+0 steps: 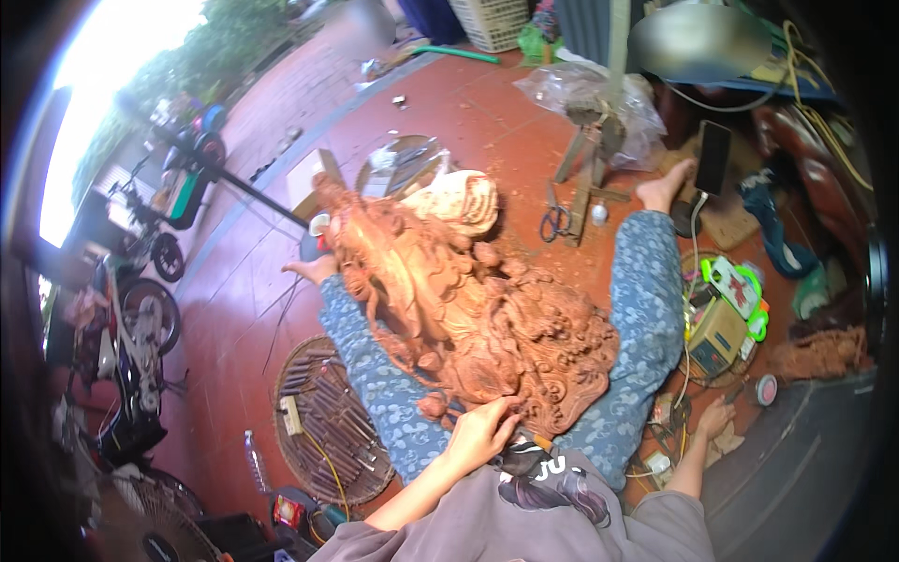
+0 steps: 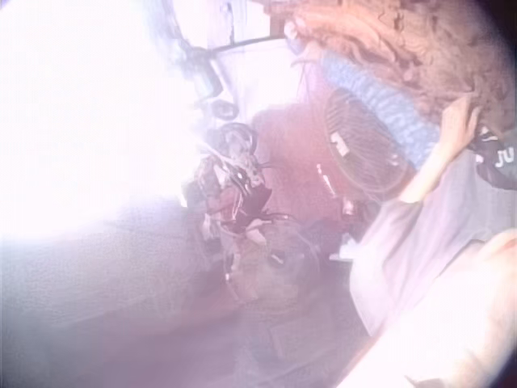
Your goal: The person carves a large wooden sculpture using a rotary tool and a chisel with a mallet. They switch between tools to refine details and remove wood shavings, working on the intricate surface of the piece.
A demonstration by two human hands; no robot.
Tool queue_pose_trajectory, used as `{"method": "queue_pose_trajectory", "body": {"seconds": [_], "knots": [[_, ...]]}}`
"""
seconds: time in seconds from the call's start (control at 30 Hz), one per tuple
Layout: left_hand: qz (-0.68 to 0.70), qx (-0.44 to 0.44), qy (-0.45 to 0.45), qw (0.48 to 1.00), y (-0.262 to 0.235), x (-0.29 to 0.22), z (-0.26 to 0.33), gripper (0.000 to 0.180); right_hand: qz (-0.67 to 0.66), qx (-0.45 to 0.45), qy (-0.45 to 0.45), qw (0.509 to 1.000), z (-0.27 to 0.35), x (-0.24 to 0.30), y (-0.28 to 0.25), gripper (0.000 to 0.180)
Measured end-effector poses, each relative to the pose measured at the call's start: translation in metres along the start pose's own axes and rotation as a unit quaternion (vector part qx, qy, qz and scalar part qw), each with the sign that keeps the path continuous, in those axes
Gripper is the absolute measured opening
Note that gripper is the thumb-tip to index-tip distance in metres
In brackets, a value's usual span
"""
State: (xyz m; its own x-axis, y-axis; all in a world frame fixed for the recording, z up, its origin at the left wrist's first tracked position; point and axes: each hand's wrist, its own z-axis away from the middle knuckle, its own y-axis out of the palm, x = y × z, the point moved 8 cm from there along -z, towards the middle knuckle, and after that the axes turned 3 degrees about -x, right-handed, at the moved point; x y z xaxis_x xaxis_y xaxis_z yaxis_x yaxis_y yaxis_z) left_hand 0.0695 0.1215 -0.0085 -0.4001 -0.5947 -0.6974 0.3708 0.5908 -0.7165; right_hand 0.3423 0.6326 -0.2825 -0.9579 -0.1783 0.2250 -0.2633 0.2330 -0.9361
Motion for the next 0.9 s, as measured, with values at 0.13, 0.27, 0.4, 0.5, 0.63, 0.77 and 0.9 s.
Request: {"method": "queue_pose_trajectory", "body": {"seconds": [0.13, 0.27, 0.4, 0.5, 0.63, 0.77, 0.9], "knots": [[0.007, -0.019, -0.002, 1.000, 0.001, 0.009, 0.010, 0.028, -0.014, 0.032, -0.030, 0.999, -0.008, 0.011, -0.007, 0.047], [0.007, -0.001, -0.022, 1.000, 0.006, 0.011, 0.010, 0.027, 0.000, 0.041, 0.011, 0.999, 0.007, -0.005, -0.035, 0.043], [0.026, -0.009, -0.012, 1.000, 0.012, 0.009, 0.004, 0.026, 0.110, 0.034, 0.036, 0.993, 0.024, -0.046, -0.051, 0.047], [0.005, -0.006, 0.008, 1.000, 0.007, 0.003, 0.003, 0.025, 0.091, 0.001, 0.032, 0.995, 0.028, -0.035, -0.064, 0.050], [0.002, -0.004, 0.012, 1.000, 0.007, 0.006, 0.006, 0.024, 0.067, 0.025, 0.017, 0.997, 0.018, 0.008, -0.073, 0.050], [0.008, -0.016, 0.017, 1.000, 0.009, 0.007, 0.008, 0.024, 0.089, 0.057, -0.015, 0.994, -0.007, -0.004, -0.031, 0.051], [-0.007, -0.010, 0.020, 1.000, 0.006, 0.004, 0.009, 0.023, 0.122, 0.117, 0.018, 0.985, -0.014, -0.012, -0.006, 0.053]]}}
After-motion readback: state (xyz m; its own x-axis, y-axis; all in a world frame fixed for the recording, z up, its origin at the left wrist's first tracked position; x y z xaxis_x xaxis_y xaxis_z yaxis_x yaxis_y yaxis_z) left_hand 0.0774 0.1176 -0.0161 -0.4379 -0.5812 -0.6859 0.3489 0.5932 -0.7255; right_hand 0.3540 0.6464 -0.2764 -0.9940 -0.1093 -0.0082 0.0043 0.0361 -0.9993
